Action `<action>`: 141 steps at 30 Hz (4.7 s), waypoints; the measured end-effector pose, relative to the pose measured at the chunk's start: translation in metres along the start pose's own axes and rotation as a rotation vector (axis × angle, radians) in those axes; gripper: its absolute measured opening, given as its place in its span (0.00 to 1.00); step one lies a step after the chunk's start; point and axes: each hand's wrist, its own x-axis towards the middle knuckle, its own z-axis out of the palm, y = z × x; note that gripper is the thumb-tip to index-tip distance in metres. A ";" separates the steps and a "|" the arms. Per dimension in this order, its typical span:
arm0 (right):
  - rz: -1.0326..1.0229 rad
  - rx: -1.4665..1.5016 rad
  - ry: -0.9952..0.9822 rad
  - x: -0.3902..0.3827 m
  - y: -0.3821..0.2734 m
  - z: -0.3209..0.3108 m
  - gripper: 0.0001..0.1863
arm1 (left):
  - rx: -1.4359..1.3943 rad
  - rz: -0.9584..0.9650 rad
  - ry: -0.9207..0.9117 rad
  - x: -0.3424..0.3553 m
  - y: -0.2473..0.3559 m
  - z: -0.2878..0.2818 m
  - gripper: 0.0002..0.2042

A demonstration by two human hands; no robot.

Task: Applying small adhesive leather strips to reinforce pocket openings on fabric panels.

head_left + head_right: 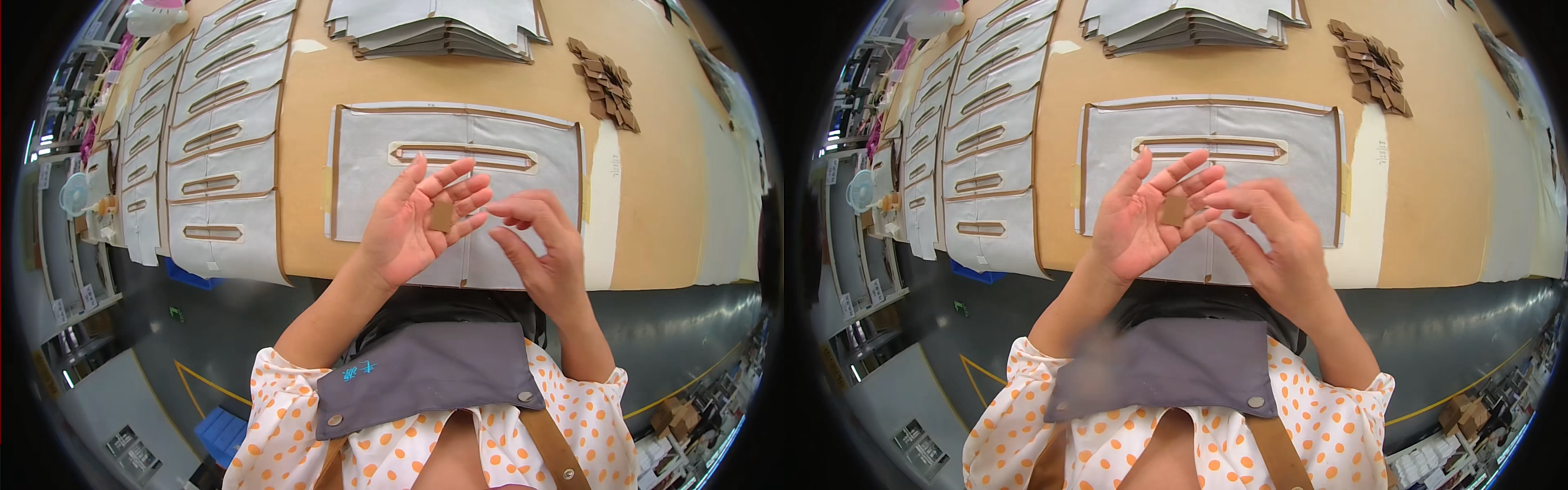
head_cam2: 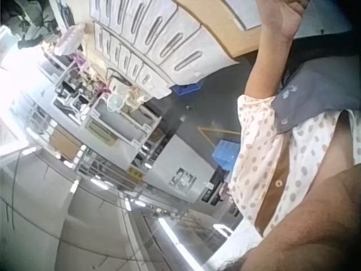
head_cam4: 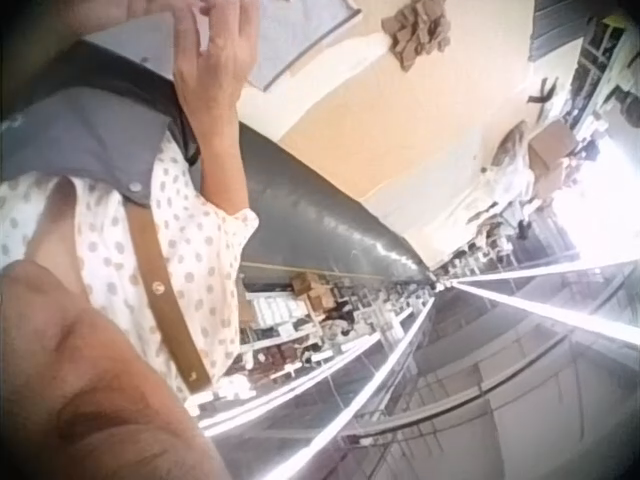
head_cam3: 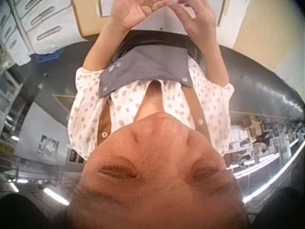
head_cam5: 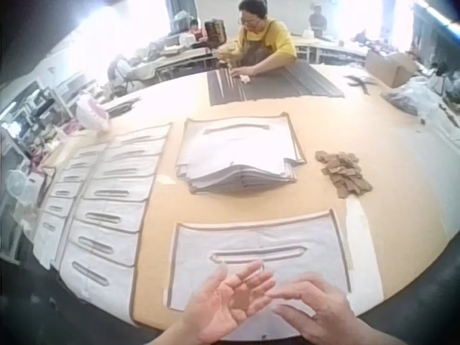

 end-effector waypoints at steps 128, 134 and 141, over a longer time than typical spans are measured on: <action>-0.201 -0.540 -0.015 -0.004 0.095 -0.040 0.14 | 2.015 1.064 -0.026 0.127 -0.003 0.032 0.17; -0.232 -0.721 -0.017 -0.007 0.096 -0.035 0.13 | 2.158 0.901 0.091 0.137 0.002 0.036 0.20; -0.284 -0.572 0.297 0.005 0.108 -0.078 0.11 | 1.998 0.978 0.008 0.116 -0.006 0.057 0.13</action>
